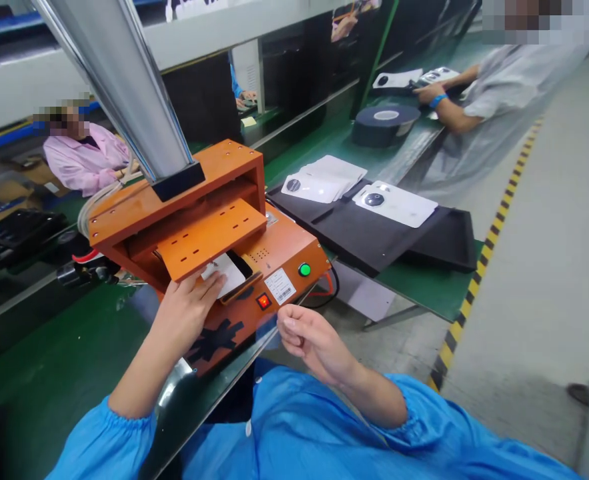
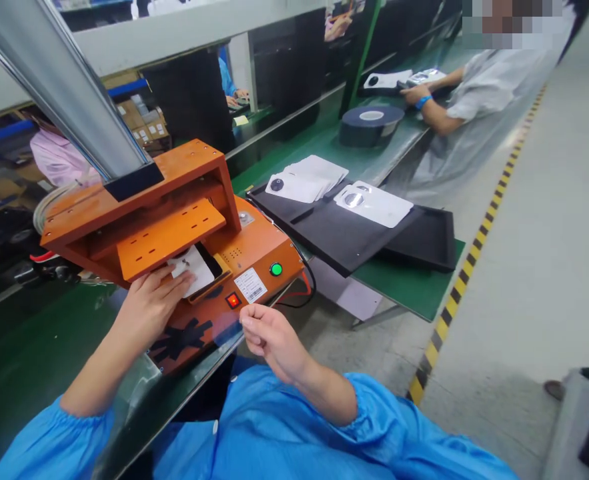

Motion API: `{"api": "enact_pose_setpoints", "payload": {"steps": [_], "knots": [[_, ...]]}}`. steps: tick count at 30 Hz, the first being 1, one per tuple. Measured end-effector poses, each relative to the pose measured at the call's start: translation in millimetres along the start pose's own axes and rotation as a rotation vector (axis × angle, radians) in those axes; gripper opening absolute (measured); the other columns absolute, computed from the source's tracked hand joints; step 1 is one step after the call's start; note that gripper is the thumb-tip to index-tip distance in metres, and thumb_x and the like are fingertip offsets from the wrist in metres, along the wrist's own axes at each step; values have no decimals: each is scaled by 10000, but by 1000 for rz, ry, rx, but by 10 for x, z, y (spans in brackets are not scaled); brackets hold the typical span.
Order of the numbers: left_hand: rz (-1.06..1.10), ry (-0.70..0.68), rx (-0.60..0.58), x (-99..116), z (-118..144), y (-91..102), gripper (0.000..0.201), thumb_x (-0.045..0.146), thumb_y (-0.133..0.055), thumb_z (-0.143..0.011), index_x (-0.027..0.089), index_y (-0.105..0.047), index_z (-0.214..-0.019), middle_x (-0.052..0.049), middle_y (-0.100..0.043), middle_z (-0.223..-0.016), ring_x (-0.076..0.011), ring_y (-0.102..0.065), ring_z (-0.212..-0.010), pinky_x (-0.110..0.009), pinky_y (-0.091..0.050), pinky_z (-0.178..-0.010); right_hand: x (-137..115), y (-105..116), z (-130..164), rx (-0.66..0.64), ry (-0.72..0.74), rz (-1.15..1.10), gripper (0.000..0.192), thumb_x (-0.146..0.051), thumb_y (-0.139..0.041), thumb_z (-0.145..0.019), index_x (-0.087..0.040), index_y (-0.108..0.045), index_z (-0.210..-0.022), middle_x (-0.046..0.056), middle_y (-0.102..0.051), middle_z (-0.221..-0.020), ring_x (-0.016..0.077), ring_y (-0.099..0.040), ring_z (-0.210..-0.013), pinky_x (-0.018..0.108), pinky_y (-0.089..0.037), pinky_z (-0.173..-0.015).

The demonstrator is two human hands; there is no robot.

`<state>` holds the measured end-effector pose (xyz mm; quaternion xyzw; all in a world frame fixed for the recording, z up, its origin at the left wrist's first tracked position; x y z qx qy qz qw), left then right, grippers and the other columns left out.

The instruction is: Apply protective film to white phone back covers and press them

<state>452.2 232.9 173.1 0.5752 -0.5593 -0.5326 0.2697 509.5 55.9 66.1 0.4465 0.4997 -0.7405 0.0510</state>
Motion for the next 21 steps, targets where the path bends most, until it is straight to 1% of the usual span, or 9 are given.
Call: {"api": "enact_pose_setpoints", "payload": {"steps": [3,6,9,12,13,15,18,19,21], "knots": [[-38,-64,135,133,62,219,437,85,-502,-1041,140,-647,-1449,-113,-744,-1384,-297,-691,-1254,-437,-505,-1000,-256,-46,-10,-109,58,-23,373,-457,-906,-828,-166,-672,-807,8,-552,-821,84,-460,-671,189,-432,-605],[-90,-104,264,394,198,516,487,69,-553,-1029,92,-575,-1514,-125,-736,-1395,-277,-706,-1242,-401,-494,-1017,-559,-57,3,-171,135,-48,331,-443,-910,-839,-188,-700,-837,66,-609,-1133,155,-624,-960,263,-558,-819],[-75,-109,295,669,332,655,480,59,-515,-1040,110,-589,-1511,-104,-696,-1459,-263,-642,-1368,-392,-430,-1152,-835,-38,49,-200,255,-50,326,-446,-901,-853,-204,-686,-818,74,-596,-1239,276,-612,-1275,440,-568,-1031],[1,-146,327,923,399,687,440,64,-438,-1056,131,-673,-1422,-79,-677,-1488,-243,-572,-1458,-389,-344,-1268,-1000,78,79,-112,379,-58,315,-467,-886,-863,-225,-687,-830,55,-627,-1162,320,-591,-1342,550,-532,-1106],[28,-168,351,1000,407,703,426,78,-421,-1066,134,-699,-1384,-73,-689,-1474,-233,-570,-1460,-381,-333,-1285,-1030,156,76,-41,408,-54,307,-479,-878,-872,-233,-695,-851,48,-638,-1137,307,-600,-1322,537,-540,-1097],[61,-223,392,1134,415,741,392,118,-424,-1085,143,-741,-1315,-58,-726,-1423,-212,-605,-1416,-368,-326,-1305,-1108,380,79,169,489,-17,309,-503,-875,-874,-243,-712,-893,31,-648,-1072,233,-640,-1174,422,-579,-1006],[75,-276,416,1259,428,784,309,155,-513,-1083,169,-775,-1247,-36,-769,-1347,-192,-674,-1314,-362,-346,-1305,-1237,737,127,489,601,31,385,-506,-958,-766,-233,-706,-869,-13,-588,-903,121,-556,-842,226,-527,-722],[79,-274,419,1274,437,787,290,152,-539,-1075,175,-780,-1235,-34,-775,-1335,-189,-684,-1301,-357,-360,-1297,-1248,817,121,537,594,27,427,-498,-993,-704,-226,-695,-842,-24,-552,-858,107,-504,-776,200,-480,-642],[100,-241,447,1268,465,779,277,139,-557,-1064,174,-785,-1218,-45,-781,-1320,-192,-683,-1312,-346,-392,-1276,-1205,906,73,551,509,10,473,-482,-1021,-630,-215,-675,-810,-33,-499,-813,99,-440,-716,185,-410,-559]]}}
Point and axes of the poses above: each hand's wrist, its own z-axis away from the middle knuckle, its own y-axis out of the back of the hand, x = y × z, the point moved 8 cm from there along -z, towards the middle knuckle
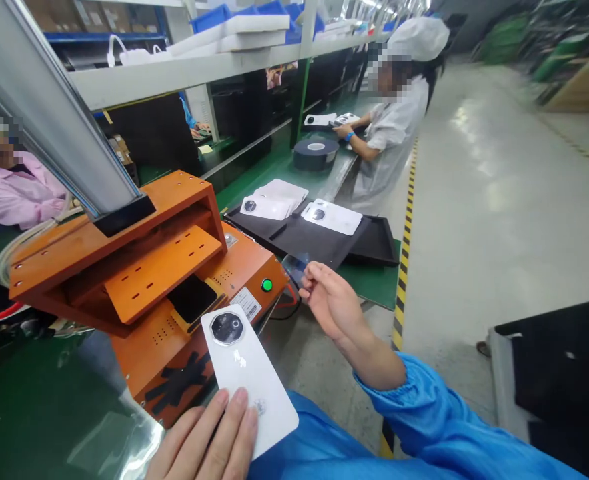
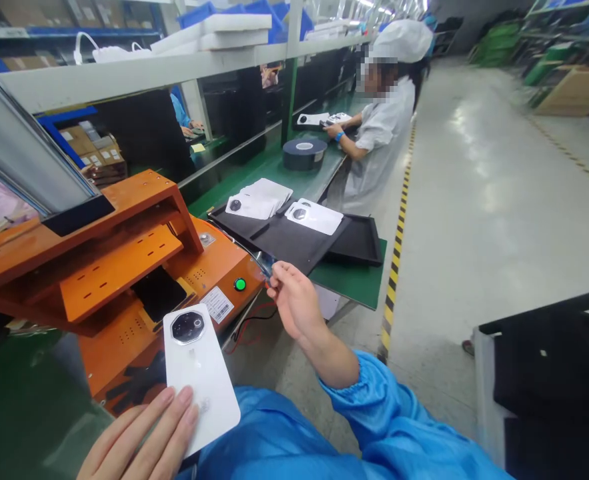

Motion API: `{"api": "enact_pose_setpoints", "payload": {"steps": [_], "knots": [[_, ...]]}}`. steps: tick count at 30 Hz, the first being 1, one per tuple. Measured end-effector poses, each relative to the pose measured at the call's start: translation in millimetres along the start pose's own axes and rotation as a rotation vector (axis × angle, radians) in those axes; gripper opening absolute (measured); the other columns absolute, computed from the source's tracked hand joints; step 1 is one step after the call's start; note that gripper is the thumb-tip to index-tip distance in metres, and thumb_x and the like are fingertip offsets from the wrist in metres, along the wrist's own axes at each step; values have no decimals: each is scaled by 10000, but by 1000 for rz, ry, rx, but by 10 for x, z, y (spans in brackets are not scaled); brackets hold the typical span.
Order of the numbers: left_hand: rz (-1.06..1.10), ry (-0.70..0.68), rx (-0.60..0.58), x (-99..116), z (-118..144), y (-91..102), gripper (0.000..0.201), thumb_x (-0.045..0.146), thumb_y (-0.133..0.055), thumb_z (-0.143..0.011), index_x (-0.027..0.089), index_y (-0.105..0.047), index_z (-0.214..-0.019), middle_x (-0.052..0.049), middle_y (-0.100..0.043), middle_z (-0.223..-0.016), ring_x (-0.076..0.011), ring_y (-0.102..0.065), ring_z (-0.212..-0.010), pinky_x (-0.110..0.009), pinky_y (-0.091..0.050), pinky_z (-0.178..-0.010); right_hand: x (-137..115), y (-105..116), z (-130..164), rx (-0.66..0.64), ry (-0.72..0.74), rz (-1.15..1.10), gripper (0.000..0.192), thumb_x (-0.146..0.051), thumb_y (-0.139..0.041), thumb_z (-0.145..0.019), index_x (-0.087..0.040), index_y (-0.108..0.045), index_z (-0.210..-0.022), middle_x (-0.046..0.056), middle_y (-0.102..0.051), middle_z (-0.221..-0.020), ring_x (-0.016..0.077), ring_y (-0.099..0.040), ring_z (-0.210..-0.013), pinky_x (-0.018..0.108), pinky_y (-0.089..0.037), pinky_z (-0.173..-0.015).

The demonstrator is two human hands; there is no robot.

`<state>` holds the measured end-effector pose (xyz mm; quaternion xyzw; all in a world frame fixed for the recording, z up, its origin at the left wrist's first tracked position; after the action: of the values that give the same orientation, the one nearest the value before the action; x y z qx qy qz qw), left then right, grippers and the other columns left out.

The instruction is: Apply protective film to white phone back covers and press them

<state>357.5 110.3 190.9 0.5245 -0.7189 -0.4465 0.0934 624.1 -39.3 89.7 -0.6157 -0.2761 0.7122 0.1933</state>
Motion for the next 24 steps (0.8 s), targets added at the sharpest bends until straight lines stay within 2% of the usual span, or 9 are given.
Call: {"api": "enact_pose_setpoints", "payload": {"steps": [4,9,12,14,16,18,19,21,24], "knots": [[38,50,124,-8,97,-10,327,131,-484,-1083,162,-798,-1170,-69,-789,-1296,-200,-662,-1357,-342,-411,-1262,152,-23,38,-53,-107,-5,451,-467,-989,-665,-208,-636,-772,-31,-461,-810,95,-406,-688,183,-366,-520],[61,87,142,-15,143,-30,328,105,-482,-1074,154,-798,-1147,-83,-790,-1292,-199,-648,-1380,-337,-429,-1243,259,-169,88,-102,-139,-74,437,-443,-982,-676,-193,-636,-767,-28,-459,-827,82,-396,-681,172,-359,-517],[44,114,130,-23,142,17,308,100,-506,-1063,158,-795,-1153,-80,-789,-1296,-196,-639,-1391,-334,-427,-1241,255,-271,126,-160,-148,-100,361,-426,-943,-731,-205,-688,-860,-44,-421,-766,79,-362,-637,179,-346,-507],[25,134,125,-22,131,34,282,105,-545,-1048,173,-794,-1160,-67,-790,-1297,-191,-629,-1401,-330,-423,-1239,226,-342,197,-230,-140,-106,360,-426,-898,-791,-245,-723,-1048,-63,-392,-709,86,-334,-593,198,-347,-506],[20,152,151,-18,106,39,270,120,-563,-1044,192,-796,-1160,-52,-797,-1281,-186,-629,-1398,-328,-426,-1227,172,-392,294,-302,-92,-71,595,-444,-874,-830,-317,-638,-1361,-67,-481,-715,104,-397,-591,234,-408,-546],[30,160,194,-12,58,21,288,125,-540,-1055,196,-799,-1160,-51,-807,-1254,-187,-642,-1379,-334,-433,-1204,118,-422,393,-360,-17,19,942,-480,-883,-841,-370,-367,-1620,-33,-664,-870,143,-557,-692,291,-505,-650],[38,158,214,-9,27,4,300,121,-524,-1060,188,-800,-1158,-58,-812,-1237,-192,-650,-1367,-340,-436,-1187,101,-431,436,-382,17,70,1090,-498,-894,-837,-373,-219,-1683,-5,-723,-980,168,-628,-777,322,-544,-719],[53,136,220,-1,-49,-58,311,114,-510,-1063,159,-801,-1165,-78,-817,-1212,-206,-662,-1342,-345,-443,-1135,103,-448,504,-426,50,147,1276,-504,-923,-817,-352,-30,-1716,42,-764,-1136,207,-705,-923,375,-583,-839],[63,88,199,10,-147,-154,312,119,-514,-1060,121,-792,-1202,-105,-810,-1225,-225,-678,-1297,-344,-446,-1024,169,-456,561,-474,20,206,1346,-439,-948,-807,-343,39,-1717,49,-785,-1148,218,-740,-976,413,-606,-919]]}}
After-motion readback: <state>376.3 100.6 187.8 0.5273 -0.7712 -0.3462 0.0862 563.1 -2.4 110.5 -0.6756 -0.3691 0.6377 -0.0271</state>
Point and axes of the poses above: each hand's wrist, its own z-axis away from the middle knuckle, its own y-axis out of the back of the hand, x = y × z, the point moved 8 cm from there along -z, towards the middle knuckle
